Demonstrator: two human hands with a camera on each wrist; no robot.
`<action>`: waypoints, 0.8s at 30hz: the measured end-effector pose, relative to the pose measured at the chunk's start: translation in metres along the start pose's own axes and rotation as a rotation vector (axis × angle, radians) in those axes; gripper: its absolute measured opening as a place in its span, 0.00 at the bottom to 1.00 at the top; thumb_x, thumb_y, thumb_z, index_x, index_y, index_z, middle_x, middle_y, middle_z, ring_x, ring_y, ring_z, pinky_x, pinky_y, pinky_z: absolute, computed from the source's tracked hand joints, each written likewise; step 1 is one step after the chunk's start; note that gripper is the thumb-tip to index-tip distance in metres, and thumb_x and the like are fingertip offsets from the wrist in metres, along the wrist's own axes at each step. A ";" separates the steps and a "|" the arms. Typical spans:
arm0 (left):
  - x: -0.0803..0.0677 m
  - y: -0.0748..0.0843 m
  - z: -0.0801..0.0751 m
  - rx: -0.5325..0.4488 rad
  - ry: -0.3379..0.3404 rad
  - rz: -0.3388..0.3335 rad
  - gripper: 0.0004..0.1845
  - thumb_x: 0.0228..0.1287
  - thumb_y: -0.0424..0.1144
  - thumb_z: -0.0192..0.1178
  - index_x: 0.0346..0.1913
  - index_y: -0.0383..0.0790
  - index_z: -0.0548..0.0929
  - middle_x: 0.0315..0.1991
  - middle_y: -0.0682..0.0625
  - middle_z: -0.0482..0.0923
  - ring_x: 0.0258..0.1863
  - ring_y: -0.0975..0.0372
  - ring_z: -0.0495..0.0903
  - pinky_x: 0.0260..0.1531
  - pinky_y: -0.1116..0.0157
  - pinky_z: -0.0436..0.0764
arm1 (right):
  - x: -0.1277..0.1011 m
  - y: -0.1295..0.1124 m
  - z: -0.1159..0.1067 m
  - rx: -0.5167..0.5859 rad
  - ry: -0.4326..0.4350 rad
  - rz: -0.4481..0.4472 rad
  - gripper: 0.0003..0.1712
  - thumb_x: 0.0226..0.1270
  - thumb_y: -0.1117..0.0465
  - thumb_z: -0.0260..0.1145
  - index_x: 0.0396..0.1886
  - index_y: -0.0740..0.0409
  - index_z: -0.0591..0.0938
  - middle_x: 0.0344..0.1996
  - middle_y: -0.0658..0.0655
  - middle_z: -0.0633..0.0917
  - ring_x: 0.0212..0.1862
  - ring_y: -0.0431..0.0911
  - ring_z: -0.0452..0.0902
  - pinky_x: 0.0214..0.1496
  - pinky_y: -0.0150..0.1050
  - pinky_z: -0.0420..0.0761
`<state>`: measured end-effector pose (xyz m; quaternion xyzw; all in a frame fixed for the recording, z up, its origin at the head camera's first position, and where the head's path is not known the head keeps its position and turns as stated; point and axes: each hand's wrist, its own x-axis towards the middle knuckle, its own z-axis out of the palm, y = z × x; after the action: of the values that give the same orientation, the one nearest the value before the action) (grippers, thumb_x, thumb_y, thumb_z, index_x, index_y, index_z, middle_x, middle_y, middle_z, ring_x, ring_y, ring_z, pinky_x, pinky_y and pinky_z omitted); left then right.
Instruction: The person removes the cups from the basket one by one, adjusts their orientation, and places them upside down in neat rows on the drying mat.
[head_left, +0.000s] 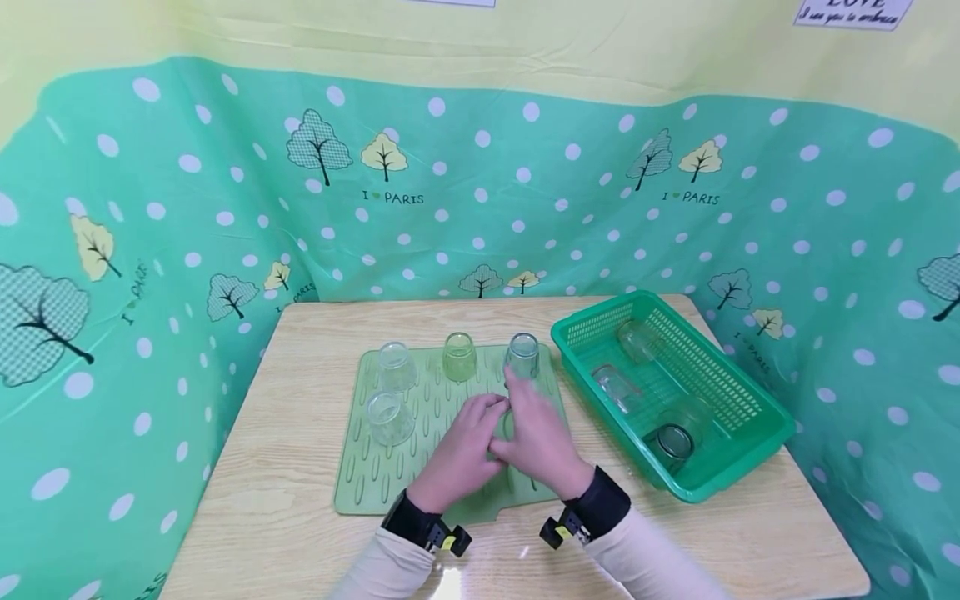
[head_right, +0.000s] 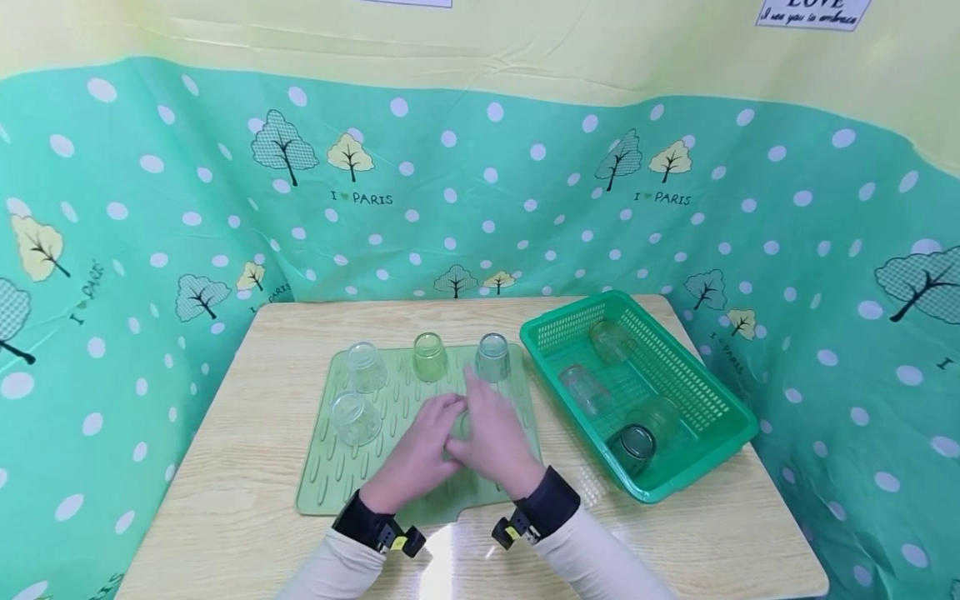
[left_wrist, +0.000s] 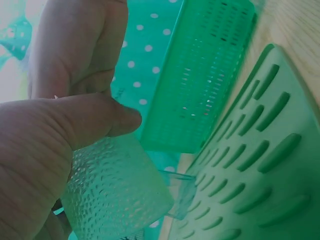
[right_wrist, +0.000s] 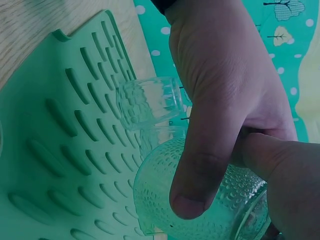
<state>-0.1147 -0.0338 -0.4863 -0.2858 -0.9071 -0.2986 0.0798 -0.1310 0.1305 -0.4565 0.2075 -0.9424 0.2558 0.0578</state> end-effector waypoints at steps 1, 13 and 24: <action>0.000 0.000 0.001 0.008 0.001 -0.001 0.42 0.55 0.41 0.75 0.73 0.33 0.70 0.70 0.39 0.70 0.72 0.48 0.67 0.74 0.51 0.68 | 0.000 0.000 0.001 -0.002 -0.005 0.002 0.67 0.48 0.51 0.83 0.81 0.68 0.55 0.70 0.69 0.74 0.69 0.61 0.73 0.69 0.57 0.76; 0.000 -0.004 0.008 0.089 0.103 -0.006 0.41 0.49 0.44 0.77 0.67 0.36 0.74 0.61 0.43 0.73 0.61 0.50 0.70 0.66 0.50 0.73 | -0.001 0.003 0.011 -0.059 0.019 -0.025 0.65 0.50 0.49 0.81 0.80 0.69 0.57 0.65 0.66 0.79 0.62 0.57 0.78 0.62 0.57 0.81; 0.001 -0.012 0.013 0.090 0.102 -0.035 0.38 0.53 0.49 0.76 0.64 0.37 0.73 0.58 0.46 0.77 0.57 0.54 0.73 0.63 0.55 0.75 | 0.001 0.003 0.015 -0.019 0.008 -0.031 0.64 0.52 0.48 0.80 0.81 0.69 0.56 0.60 0.65 0.81 0.57 0.56 0.80 0.59 0.55 0.82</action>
<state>-0.1216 -0.0336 -0.5023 -0.2505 -0.9192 -0.2728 0.1334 -0.1330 0.1250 -0.4712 0.2207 -0.9411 0.2470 0.0677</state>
